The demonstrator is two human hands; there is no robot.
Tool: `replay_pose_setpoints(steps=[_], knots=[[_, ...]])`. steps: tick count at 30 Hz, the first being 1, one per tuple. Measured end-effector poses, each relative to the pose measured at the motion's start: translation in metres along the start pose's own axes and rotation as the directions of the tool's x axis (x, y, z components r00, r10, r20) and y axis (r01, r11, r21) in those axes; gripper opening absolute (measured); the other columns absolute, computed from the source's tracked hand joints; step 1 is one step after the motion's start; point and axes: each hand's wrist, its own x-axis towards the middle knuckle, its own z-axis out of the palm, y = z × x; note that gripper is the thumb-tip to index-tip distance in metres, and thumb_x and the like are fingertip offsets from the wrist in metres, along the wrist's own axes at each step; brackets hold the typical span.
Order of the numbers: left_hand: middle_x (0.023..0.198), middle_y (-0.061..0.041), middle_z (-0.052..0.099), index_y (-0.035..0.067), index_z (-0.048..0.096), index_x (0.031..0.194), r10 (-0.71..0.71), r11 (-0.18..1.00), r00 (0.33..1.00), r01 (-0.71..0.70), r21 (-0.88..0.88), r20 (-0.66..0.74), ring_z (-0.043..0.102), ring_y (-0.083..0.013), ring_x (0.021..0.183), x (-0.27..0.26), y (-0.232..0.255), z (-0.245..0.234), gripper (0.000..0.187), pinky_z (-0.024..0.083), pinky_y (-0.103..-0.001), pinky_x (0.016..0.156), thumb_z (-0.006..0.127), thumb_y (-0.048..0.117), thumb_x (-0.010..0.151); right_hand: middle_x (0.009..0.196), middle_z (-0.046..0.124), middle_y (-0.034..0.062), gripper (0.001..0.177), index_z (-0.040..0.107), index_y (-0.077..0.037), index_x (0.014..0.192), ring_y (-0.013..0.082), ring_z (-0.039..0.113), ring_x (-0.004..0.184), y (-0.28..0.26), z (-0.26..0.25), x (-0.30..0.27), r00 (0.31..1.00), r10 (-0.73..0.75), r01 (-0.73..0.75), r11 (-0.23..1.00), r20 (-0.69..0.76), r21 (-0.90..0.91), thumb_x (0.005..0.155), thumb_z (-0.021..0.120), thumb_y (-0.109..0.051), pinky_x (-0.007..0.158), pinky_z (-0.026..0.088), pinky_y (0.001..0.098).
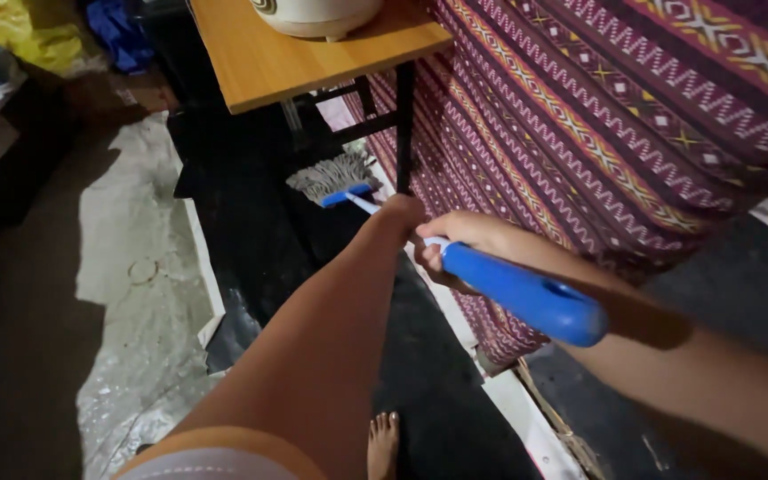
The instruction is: Mopping the floor in a bedroom area around a bed and under furniture.
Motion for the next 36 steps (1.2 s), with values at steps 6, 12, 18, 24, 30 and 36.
replay_pose_setpoints(steps=[6,12,18,24,30,36], knots=[[0.093,-0.017,0.077,0.004,0.078,0.097,0.319,0.019,0.764,-0.597,0.802,0.561,0.074,-0.0294,0.082,0.015,0.002,0.006,0.029,0.057,-0.043,0.065,0.072,0.028,0.083,0.07,0.051,0.0057,0.019,0.049,-0.006,0.091,0.0142,0.049,0.056,-0.001,0.008,-0.017,0.996,-0.071,0.067,0.995,-0.048,-0.072,0.101,0.057,-0.021,0.046,0.043,0.0279],[0.098,-0.021,0.078,-0.003,0.074,0.104,-0.005,0.999,1.0,0.006,0.051,-0.027,0.078,-0.0331,0.085,0.007,0.015,-0.027,0.026,0.059,-0.046,0.063,0.064,0.017,0.09,0.071,0.054,0.0055,0.017,0.05,-0.008,0.09,0.0132,0.048,0.055,-0.032,0.022,0.021,0.987,-0.135,0.122,0.982,-0.084,-0.146,0.1,0.056,-0.021,0.045,0.04,0.0279],[0.097,-0.016,0.076,0.008,0.08,0.093,0.515,-0.004,0.754,-0.474,0.88,0.409,0.074,-0.03,0.087,0.061,0.027,-0.087,0.025,0.058,-0.043,0.067,0.066,0.026,0.085,0.071,0.056,0.0054,0.015,0.05,-0.01,0.09,0.0122,0.047,0.055,-0.074,0.048,0.107,0.984,-0.161,0.14,0.965,-0.077,-0.223,0.099,0.055,-0.02,0.044,0.037,0.028],[0.104,-0.024,0.078,-0.006,0.07,0.106,0.098,0.98,0.993,-0.084,0.179,-0.072,0.08,-0.0345,0.095,0.014,0.064,-0.08,0.037,0.065,-0.046,0.08,0.073,0.023,0.083,0.066,0.054,0.0054,0.023,0.054,-0.007,0.082,0.0143,0.049,0.047,-0.091,0.043,0.067,0.993,-0.025,-0.015,0.94,-0.112,-0.341,0.096,0.058,-0.025,0.039,0.037,0.032],[0.122,-0.023,0.071,0.003,0.072,0.119,0.145,0.973,0.972,-0.106,0.204,-0.183,0.068,-0.0382,0.117,-0.057,0.091,-0.049,0.045,0.056,-0.041,0.096,0.073,0.021,0.079,0.071,0.056,0.0055,0.017,0.054,-0.009,0.091,0.0162,0.05,0.045,-0.073,0.039,0.0,0.938,-0.253,0.105,0.859,-0.238,-0.501,0.091,0.067,-0.02,0.034,0.039,0.0364],[0.117,-0.023,0.074,-0.001,0.073,0.115,0.1,0.97,0.976,-0.052,0.239,-0.193,0.071,-0.037,0.113,-0.058,0.072,-0.053,0.04,0.059,-0.042,0.091,0.071,0.022,0.083,0.073,0.055,0.004,0.017,0.054,-0.01,0.098,0.0128,0.054,0.049,-0.05,0.043,0.008,0.967,-0.209,0.112,0.863,-0.148,-0.493,0.093,0.067,-0.021,0.038,0.044,0.0324]])
